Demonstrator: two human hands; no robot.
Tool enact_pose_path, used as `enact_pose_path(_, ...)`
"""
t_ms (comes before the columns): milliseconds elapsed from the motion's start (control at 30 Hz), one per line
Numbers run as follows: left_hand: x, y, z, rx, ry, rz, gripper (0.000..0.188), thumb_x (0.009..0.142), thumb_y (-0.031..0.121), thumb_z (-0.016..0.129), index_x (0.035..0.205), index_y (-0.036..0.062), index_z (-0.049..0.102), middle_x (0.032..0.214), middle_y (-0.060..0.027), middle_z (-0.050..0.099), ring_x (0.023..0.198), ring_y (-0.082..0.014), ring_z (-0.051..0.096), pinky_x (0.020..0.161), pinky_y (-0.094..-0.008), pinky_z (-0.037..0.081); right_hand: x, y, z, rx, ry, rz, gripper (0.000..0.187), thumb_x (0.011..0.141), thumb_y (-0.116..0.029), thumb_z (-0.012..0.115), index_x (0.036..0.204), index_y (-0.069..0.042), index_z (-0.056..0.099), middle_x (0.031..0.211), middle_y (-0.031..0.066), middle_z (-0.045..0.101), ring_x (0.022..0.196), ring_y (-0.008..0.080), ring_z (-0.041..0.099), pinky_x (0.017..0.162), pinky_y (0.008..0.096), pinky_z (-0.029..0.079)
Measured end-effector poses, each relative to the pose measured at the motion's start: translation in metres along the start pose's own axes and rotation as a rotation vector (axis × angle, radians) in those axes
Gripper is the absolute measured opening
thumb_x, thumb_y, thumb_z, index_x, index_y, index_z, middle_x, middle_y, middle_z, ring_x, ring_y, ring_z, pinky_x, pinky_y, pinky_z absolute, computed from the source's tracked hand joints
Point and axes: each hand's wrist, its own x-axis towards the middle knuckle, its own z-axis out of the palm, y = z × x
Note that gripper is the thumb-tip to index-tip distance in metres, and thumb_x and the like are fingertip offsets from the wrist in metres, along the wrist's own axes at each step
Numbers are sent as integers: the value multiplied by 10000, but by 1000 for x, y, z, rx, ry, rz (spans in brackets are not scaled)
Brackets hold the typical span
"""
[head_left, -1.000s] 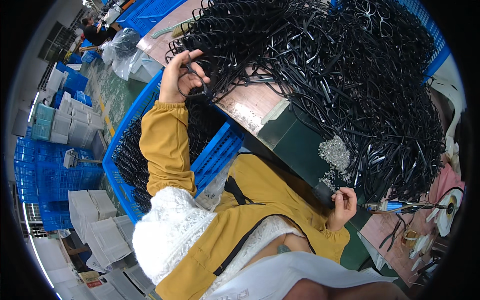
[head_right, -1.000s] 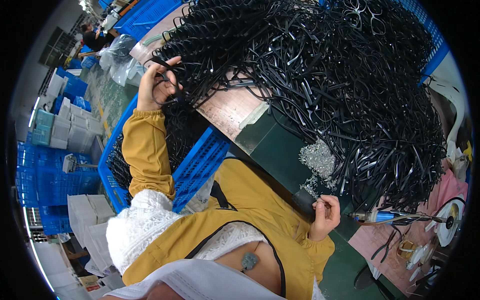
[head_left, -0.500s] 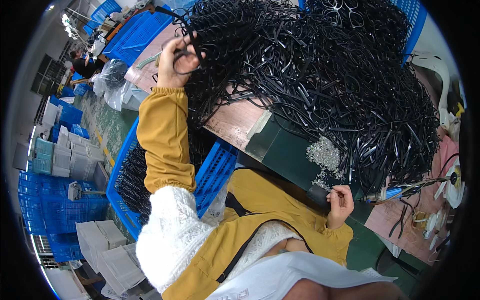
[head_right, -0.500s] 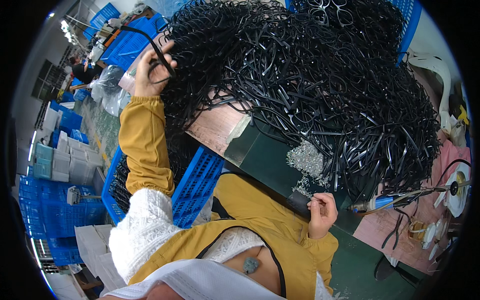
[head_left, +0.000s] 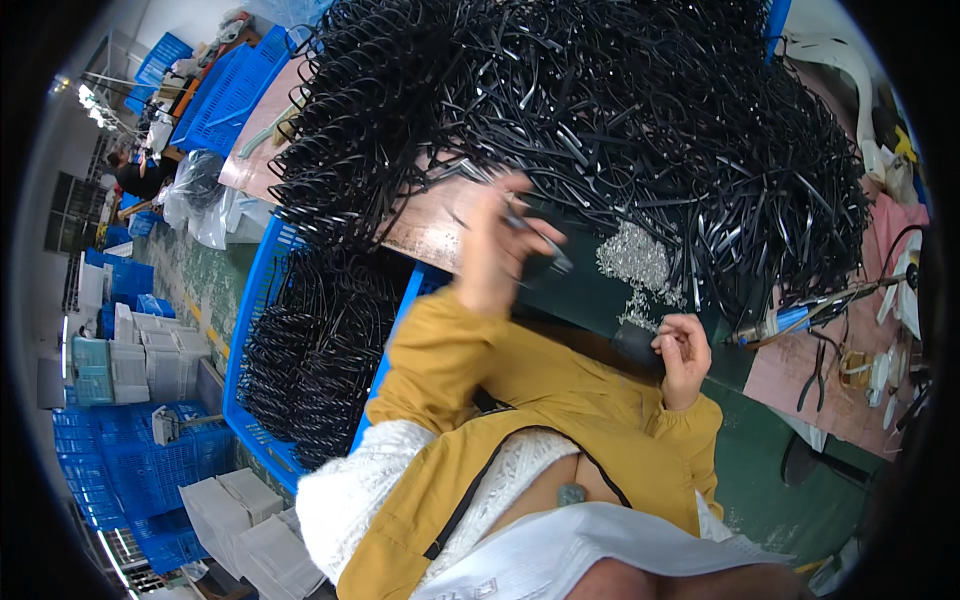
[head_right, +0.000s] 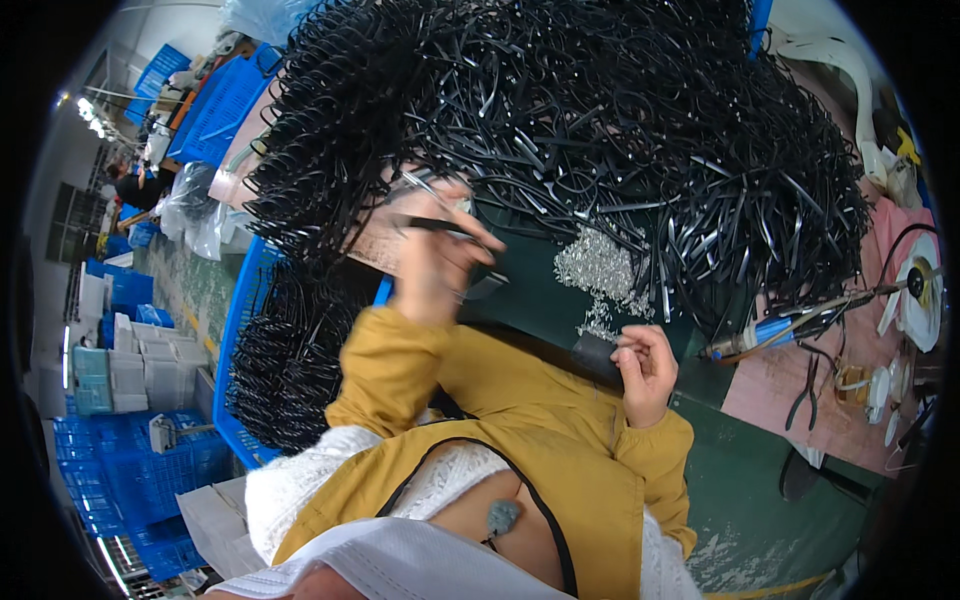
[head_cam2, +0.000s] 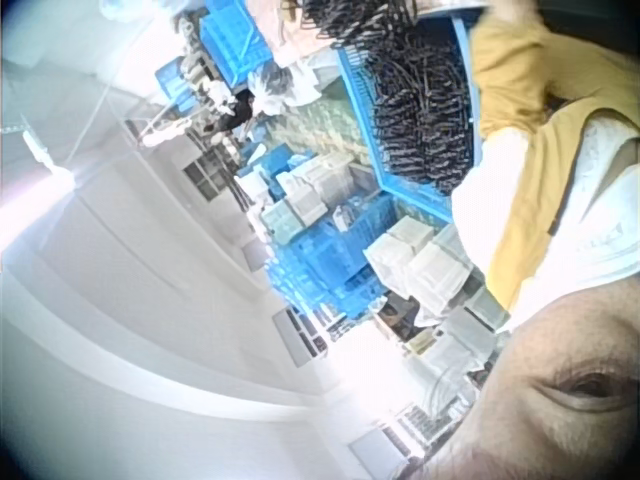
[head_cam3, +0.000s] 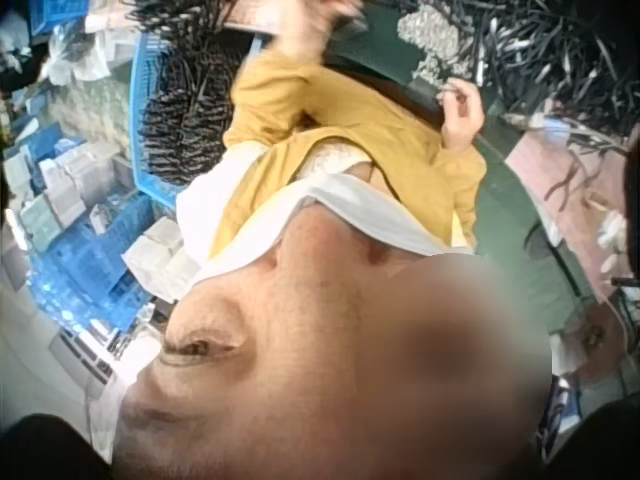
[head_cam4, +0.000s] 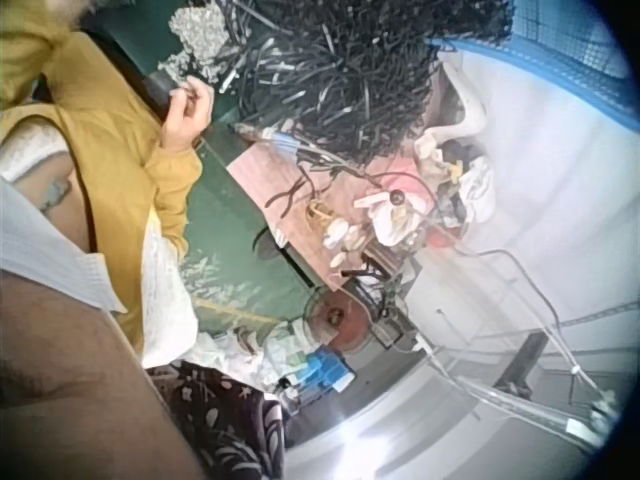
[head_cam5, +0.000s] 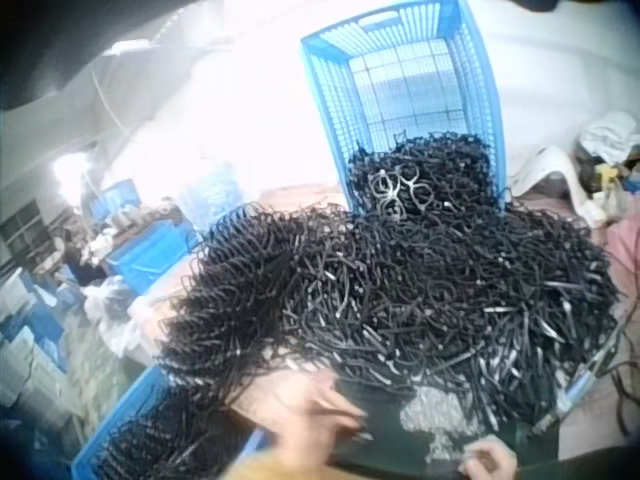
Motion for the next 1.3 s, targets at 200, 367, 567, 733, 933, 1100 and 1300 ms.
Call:
enact_pose_path(200, -95, -114, 48, 142, -185, -55, 193, 1083, 157, 518, 1200, 29, 434, 1015, -109, 614, 970, -181, 671, 833, -307, 587, -1, -6, 1, -331, -51, -239, 374, 886, -67, 710, 1237, 0, 602, 1174, 128, 567, 1003, 225, 604, 887, 335, 504)
enact_pose_path(367, -112, -131, 21, 287, -415, 108, 318, 1012, -12, 546, 1278, 42, 381, 1143, -135, 587, 1145, -249, 627, 1002, -410, 515, -2, -24, -6, -379, 89, -34, 54, 947, 14, 648, 991, 30, 676, 940, 106, 654, 854, 186, 644, 759, 307, 527)
enact_pose_path(567, -129, -145, 17, 294, -397, 172, 391, 957, -49, 651, 1258, 4, 407, 1176, -157, 546, 1252, -309, 614, 1041, -366, 513, -17, -9, 1, -292, 131, 46, 106, 990, 3, 628, 1003, 79, 701, 937, 88, 641, 736, 123, 677, 654, 235, 557)
enact_pose_path(733, -116, -128, 28, 110, -294, 55, 289, 1019, -35, 559, 1269, -3, 418, 1171, -162, 628, 1206, -302, 643, 1014, -372, 551, -6, -31, -5, -380, -94, 248, 278, 947, 12, 656, 1222, 42, 669, 1188, 114, 611, 1017, 173, 648, 885, 291, 544)
enact_pose_path(933, -77, -91, 4, -142, -161, -274, 249, 1045, 80, 521, 1253, -53, 555, 883, -142, 682, 824, -270, 746, 703, -310, 634, 94, -65, 18, -665, -343, -183, 271, 927, 3, 645, 1198, -1, 667, 1063, 108, 645, 945, 202, 674, 832, 299, 541)
enact_pose_path(1100, -75, -92, 6, 122, -118, -342, 250, 1051, 182, 575, 1140, -46, 626, 789, -112, 667, 695, -224, 727, 577, -272, 599, 195, 10, 93, -1155, -300, -503, 207, 906, -212, 682, 1050, -71, 731, 1073, 123, 680, 1084, 301, 659, 873, 434, 574)
enact_pose_path(1300, -72, -84, 11, 168, -85, -369, 341, 1074, 262, 485, 1079, -53, 617, 777, -135, 671, 662, -233, 714, 548, -276, 587, 182, -40, 68, -1247, -220, -675, 83, 861, -130, 680, 893, -72, 730, 846, 99, 727, 836, 294, 739, 720, 421, 589)
